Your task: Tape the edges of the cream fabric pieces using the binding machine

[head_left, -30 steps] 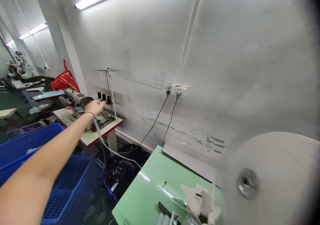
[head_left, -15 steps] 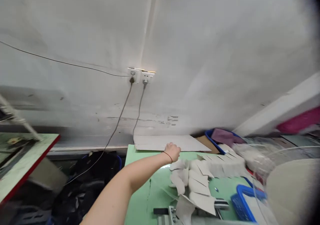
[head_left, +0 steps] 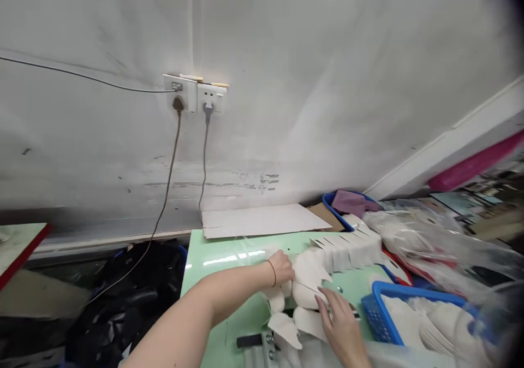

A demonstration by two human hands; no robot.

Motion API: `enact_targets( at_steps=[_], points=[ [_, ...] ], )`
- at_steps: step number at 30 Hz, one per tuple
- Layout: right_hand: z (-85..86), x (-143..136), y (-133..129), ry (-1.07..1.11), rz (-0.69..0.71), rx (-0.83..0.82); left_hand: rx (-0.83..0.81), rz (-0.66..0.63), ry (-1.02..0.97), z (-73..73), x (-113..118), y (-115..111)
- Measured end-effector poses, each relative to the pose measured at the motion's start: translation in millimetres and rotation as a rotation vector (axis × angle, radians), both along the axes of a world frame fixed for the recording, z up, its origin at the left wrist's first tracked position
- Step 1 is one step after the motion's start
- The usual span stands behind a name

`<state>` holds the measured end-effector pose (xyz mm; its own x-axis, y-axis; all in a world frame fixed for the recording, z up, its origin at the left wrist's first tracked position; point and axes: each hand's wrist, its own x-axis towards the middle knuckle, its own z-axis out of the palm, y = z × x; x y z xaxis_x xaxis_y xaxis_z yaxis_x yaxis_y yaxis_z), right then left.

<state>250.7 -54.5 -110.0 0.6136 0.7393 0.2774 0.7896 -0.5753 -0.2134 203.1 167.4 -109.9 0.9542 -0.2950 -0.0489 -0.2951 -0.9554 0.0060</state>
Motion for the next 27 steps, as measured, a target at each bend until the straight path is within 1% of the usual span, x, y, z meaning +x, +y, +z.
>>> enact_targets(
  at_steps=[2,4,6,8,10,12,15,17,19,21,23,25,26,27],
  points=[
    [-10.2,13.9,39.3,0.109,-0.033,-0.039,-0.022,-0.025,-0.094,4.8,-19.4,5.2],
    [-15.2,20.7,72.6,0.247,-0.028,-0.094,-0.026,-0.028,-0.166,9.6,-40.2,14.5],
    [-16.4,19.6,94.3,0.378,0.014,-0.131,-0.019,-0.013,-0.214,12.0,-61.0,26.3],
    [-15.1,15.1,105.7,0.453,0.035,-0.134,-0.011,0.015,-0.24,12.4,-79.6,37.7],
    [-12.1,13.8,110.5,0.467,-0.013,-0.109,-0.002,0.068,-0.249,12.7,-94.4,47.3],
    [-7.9,20.8,110.5,0.451,-0.11,-0.07,0.007,0.162,-0.243,15.0,-107.1,56.4],
    [-2.6,43.8,101.1,0.434,-0.273,-0.02,0.021,0.386,-0.204,21.9,-132.9,73.7],
    [-3.6,58.7,90.4,0.439,-0.35,0.003,0.026,0.561,-0.149,26.1,-161.9,86.3],
    [-10.6,66.7,79.6,0.452,-0.372,0.029,0.023,0.719,-0.068,28.2,-202.1,93.9],
    [-23.2,66.9,71.7,0.471,-0.343,0.058,0.016,0.849,0.033,28.1,-250.1,90.2],
    [-38.5,62.0,67.9,0.481,-0.303,0.074,-0.002,0.941,0.157,27.0,-299.7,71.3],
    [-52.6,54.7,67.7,0.47,-0.282,0.065,-0.043,0.968,0.305,26.5,-344.4,39.3],
    [-58.1,50.4,68.6,0.456,-0.27,0.054,-0.086,0.954,0.385,27.1,-363.3,20.7],
    [-62.1,45.6,70.0,0.431,-0.255,0.044,-0.182,0.913,0.498,28.7,-379.4,2.3]
  ],
)
